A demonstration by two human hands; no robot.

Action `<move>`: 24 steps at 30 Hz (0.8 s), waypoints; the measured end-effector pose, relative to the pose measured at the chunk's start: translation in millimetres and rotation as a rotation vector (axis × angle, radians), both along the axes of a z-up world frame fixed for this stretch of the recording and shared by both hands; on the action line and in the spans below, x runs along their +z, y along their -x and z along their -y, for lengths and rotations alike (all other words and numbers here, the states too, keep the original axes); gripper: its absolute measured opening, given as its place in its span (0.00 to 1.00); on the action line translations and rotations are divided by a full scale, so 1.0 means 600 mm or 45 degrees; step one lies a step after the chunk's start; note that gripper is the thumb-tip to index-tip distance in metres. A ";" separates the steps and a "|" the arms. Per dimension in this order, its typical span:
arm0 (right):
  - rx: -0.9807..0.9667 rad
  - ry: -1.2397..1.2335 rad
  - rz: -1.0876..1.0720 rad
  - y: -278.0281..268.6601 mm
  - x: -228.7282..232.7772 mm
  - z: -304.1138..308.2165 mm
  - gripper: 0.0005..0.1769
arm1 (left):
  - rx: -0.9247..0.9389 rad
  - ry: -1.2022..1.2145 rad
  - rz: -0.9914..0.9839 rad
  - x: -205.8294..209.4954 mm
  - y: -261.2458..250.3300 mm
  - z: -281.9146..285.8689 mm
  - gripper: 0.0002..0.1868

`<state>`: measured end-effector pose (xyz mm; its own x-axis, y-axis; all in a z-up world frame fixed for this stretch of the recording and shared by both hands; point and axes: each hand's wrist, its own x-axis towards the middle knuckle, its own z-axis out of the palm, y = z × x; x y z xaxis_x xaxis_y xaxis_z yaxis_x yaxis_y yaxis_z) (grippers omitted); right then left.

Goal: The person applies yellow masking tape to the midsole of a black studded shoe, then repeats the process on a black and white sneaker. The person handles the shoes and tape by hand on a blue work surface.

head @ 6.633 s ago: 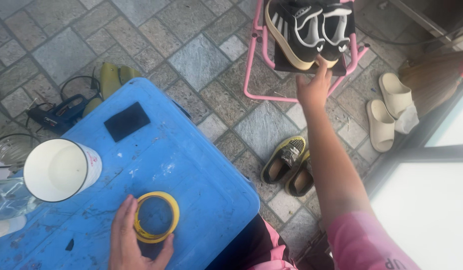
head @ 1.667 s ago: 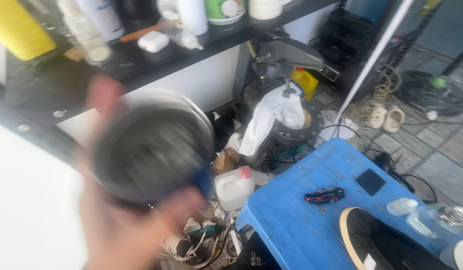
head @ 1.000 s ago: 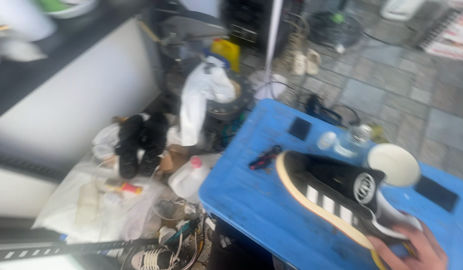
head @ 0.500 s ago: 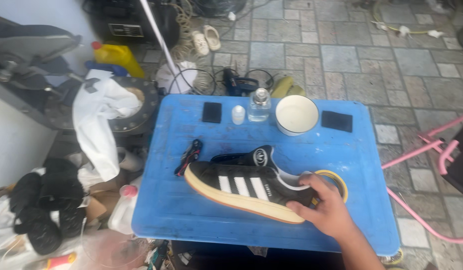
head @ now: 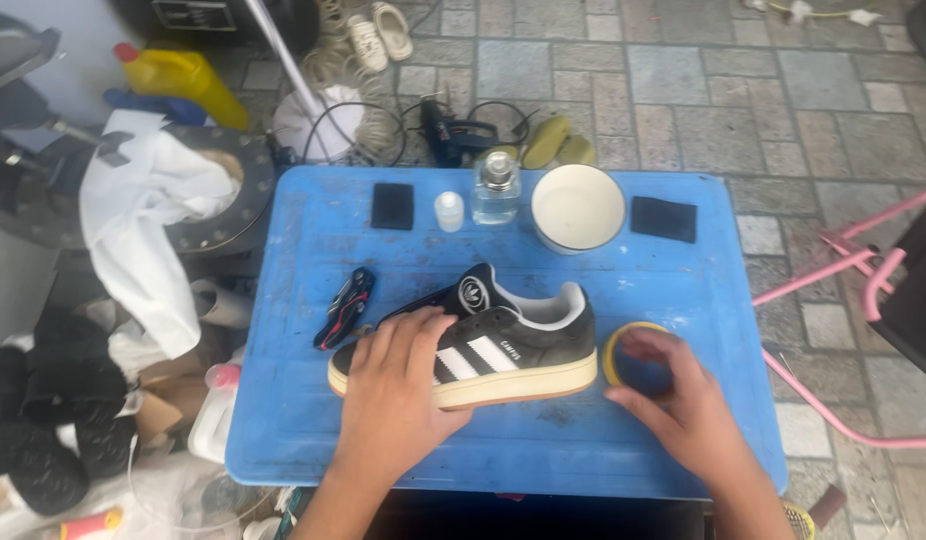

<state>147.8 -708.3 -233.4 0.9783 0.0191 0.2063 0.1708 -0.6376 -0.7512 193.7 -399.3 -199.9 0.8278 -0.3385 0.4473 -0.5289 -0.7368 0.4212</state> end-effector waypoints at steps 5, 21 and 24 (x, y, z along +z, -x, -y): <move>-0.017 0.411 0.278 0.029 -0.024 0.039 0.20 | 0.101 0.040 -0.009 0.005 0.005 0.018 0.44; -0.283 0.000 0.464 0.068 -0.093 0.041 0.21 | 0.072 1.857 -1.314 -0.049 0.060 0.049 0.26; -0.216 -0.332 0.497 0.075 -0.093 0.030 0.19 | 0.074 2.181 -1.162 -0.062 0.114 0.095 0.25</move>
<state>102.6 -726.1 -288.9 0.8120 -0.2344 0.5346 0.3813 -0.4805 -0.7898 125.6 -456.3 -237.0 0.9582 -0.0470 -0.2824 0.2369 0.6839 0.6900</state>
